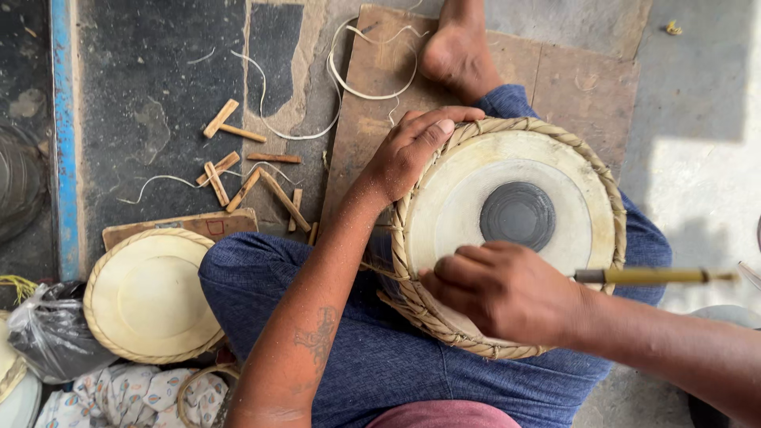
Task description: The person applies a dark paste to the center of a drum and smooths it using a handheld tool and their fingers.
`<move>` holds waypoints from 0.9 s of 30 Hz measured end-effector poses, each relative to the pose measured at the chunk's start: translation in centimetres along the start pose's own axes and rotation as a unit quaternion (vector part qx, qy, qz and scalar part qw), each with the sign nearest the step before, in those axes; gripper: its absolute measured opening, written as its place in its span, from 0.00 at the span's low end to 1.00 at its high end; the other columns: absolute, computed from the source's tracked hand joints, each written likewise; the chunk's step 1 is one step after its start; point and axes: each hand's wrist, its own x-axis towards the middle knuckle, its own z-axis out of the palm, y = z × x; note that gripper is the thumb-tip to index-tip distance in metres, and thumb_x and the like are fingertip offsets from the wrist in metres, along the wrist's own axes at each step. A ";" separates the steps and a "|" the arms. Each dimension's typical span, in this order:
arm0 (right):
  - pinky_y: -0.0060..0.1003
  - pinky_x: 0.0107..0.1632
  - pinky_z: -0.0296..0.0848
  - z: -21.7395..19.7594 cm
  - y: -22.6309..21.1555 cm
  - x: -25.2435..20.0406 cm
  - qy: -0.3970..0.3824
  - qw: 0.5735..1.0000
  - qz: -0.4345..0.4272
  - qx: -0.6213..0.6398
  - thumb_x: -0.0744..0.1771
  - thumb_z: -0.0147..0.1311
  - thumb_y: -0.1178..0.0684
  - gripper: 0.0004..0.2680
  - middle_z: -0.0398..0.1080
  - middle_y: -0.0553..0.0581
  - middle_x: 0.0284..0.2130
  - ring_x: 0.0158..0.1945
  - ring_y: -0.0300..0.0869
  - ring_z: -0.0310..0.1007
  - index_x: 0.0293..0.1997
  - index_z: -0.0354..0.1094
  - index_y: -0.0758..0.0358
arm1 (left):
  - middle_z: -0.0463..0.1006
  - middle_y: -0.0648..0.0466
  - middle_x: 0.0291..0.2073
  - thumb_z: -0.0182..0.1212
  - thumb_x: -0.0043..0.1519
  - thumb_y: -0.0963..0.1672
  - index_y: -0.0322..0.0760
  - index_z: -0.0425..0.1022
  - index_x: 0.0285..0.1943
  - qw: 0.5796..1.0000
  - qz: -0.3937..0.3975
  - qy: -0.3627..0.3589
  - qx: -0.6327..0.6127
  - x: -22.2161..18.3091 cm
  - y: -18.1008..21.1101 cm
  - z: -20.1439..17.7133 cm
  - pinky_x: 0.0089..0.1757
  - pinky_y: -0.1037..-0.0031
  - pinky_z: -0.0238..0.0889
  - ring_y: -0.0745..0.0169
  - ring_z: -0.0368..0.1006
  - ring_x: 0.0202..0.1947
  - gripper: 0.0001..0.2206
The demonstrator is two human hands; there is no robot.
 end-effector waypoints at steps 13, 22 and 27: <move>0.35 0.38 0.78 -1.5 0.6 -1.4 0.069 0.996 0.042 0.029 0.63 0.58 0.61 0.14 0.73 0.50 0.37 0.37 0.39 0.76 0.54 0.75 0.60 | 0.81 0.45 0.55 0.47 0.75 0.50 0.33 0.76 0.64 0.966 -0.019 0.163 0.200 -3.4 1.2 0.9 0.57 0.62 0.61 0.49 0.71 0.53 0.19; 0.40 0.37 0.76 -1.5 5.0 1.4 0.083 0.985 0.117 -0.095 0.59 0.62 0.60 0.17 0.72 0.53 0.37 0.38 0.44 0.75 0.52 0.76 0.59 | 0.82 0.53 0.52 0.55 0.69 0.48 0.34 0.76 0.62 0.990 -0.096 -0.028 -0.098 0.7 -0.2 -0.4 0.57 0.72 0.69 0.65 0.76 0.55 0.18; 0.36 0.34 0.75 0.8 1.1 -0.8 0.031 0.993 0.005 -0.111 0.64 0.62 0.57 0.14 0.72 0.53 0.37 0.35 0.39 0.73 0.55 0.75 0.67 | 0.83 0.53 0.50 0.55 0.69 0.47 0.37 0.78 0.61 0.991 -0.123 0.003 -0.060 0.2 -0.4 -0.1 0.53 0.74 0.73 0.68 0.78 0.51 0.16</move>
